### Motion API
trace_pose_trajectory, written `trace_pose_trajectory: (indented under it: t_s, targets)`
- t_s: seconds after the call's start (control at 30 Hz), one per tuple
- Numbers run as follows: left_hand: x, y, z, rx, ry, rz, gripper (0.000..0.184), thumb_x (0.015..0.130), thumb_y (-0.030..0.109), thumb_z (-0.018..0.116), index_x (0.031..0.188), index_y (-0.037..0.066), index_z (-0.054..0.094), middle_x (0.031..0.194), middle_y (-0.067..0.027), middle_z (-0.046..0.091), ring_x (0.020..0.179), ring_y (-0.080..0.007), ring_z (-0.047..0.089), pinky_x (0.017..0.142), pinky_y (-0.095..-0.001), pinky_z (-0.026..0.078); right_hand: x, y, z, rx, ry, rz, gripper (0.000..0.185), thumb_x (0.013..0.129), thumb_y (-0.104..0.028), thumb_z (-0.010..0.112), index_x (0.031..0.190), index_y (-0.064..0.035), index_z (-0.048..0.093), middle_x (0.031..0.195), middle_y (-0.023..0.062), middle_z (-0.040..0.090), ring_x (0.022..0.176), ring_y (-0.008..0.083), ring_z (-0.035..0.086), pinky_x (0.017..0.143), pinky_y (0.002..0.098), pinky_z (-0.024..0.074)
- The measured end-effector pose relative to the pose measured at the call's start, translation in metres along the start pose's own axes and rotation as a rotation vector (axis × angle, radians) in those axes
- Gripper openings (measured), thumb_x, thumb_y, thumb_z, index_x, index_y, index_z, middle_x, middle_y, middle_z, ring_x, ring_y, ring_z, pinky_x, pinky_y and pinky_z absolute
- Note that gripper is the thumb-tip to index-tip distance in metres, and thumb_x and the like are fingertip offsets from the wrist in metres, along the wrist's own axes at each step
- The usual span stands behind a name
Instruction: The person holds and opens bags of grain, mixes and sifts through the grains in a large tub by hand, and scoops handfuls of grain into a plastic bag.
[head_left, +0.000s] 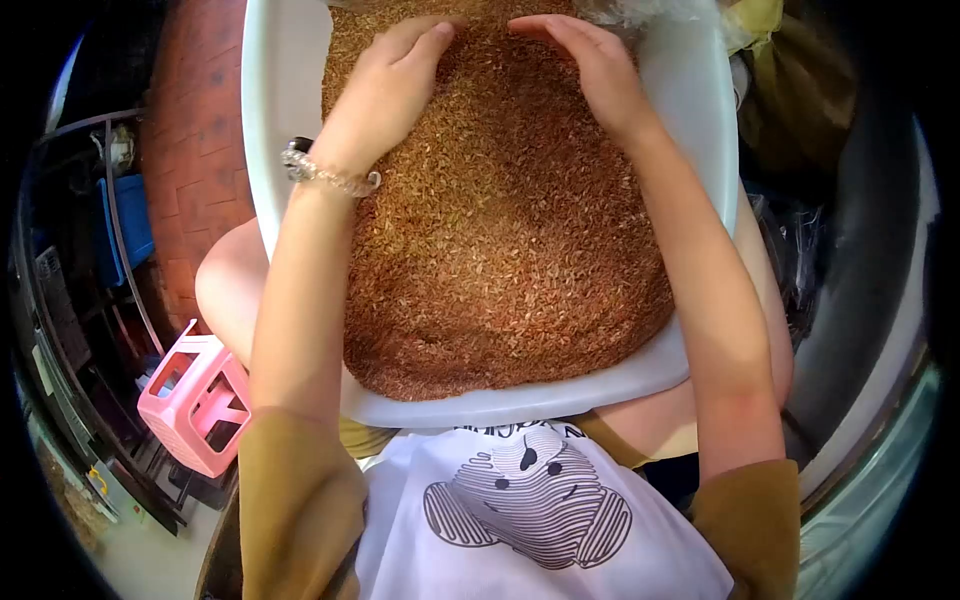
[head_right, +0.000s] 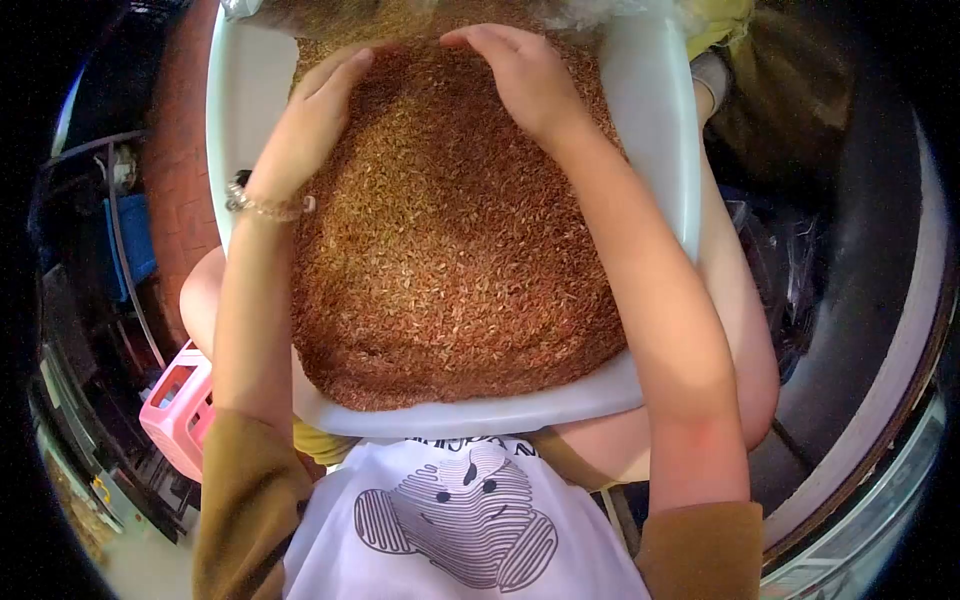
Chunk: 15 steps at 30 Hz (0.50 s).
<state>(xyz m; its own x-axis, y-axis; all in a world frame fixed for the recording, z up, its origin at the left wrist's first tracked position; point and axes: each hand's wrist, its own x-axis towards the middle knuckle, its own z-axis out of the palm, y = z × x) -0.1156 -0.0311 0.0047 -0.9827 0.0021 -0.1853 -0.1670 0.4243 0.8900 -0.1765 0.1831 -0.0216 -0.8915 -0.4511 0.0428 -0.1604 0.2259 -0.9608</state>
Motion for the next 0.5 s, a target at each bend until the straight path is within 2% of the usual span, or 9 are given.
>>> trace_pose_trajectory:
  t_s: [0.1, 0.13, 0.33, 0.5]
  targets:
    - [0.003, -0.02, 0.02, -0.22, 0.0, 0.027, 0.045, 0.105, 0.026, 0.033, 0.135, -0.002, 0.053, 0.133, -0.0113, 0.058, 0.121, -0.0192, 0.054, 0.108, -0.0312, 0.036, -0.002, 0.01, 0.002, 0.096, -0.01, 0.055, 0.045, 0.102, -0.032, 0.039, 0.116, -0.0007, 0.068, 0.124, 0.0121, 0.065, 0.122, 0.0234, 0.055, 0.108, 0.0362, 0.0359]
    - [0.003, -0.026, 0.022, -0.329, -0.088, 0.013, 0.049, 0.105, 0.028, 0.03, 0.136, -0.003, 0.051, 0.137, -0.0116, 0.055, 0.125, -0.0195, 0.051, 0.112, -0.0325, 0.033, -0.004, 0.012, 0.004, 0.141, -0.021, 0.071, 0.046, 0.102, -0.033, 0.038, 0.118, -0.0013, 0.068, 0.125, 0.0119, 0.064, 0.122, 0.0237, 0.055, 0.109, 0.0362, 0.0354]
    - [-0.007, -0.015, 0.026, -0.576, -0.127, -0.117, 0.05, 0.103, 0.029, 0.027, 0.131, -0.003, 0.056, 0.129, -0.014, 0.061, 0.126, -0.0223, 0.05, 0.115, -0.0366, 0.027, -0.018, 0.006, 0.017, 0.297, -0.092, 0.192, 0.048, 0.104, -0.034, 0.033, 0.124, -0.0036, 0.065, 0.128, 0.0105, 0.063, 0.125, 0.0236, 0.054, 0.112, 0.0373, 0.0333]
    - [-0.027, -0.009, 0.025, -0.639, -0.073, -0.204, 0.048, 0.102, 0.025, 0.028, 0.124, -0.002, 0.061, 0.123, -0.0132, 0.064, 0.123, -0.023, 0.052, 0.114, -0.0373, 0.026, -0.035, -0.011, 0.016, 0.299, -0.164, 0.263, 0.048, 0.105, -0.033, 0.031, 0.125, -0.0042, 0.064, 0.129, 0.0093, 0.063, 0.13, 0.0215, 0.051, 0.114, 0.0381, 0.0309]
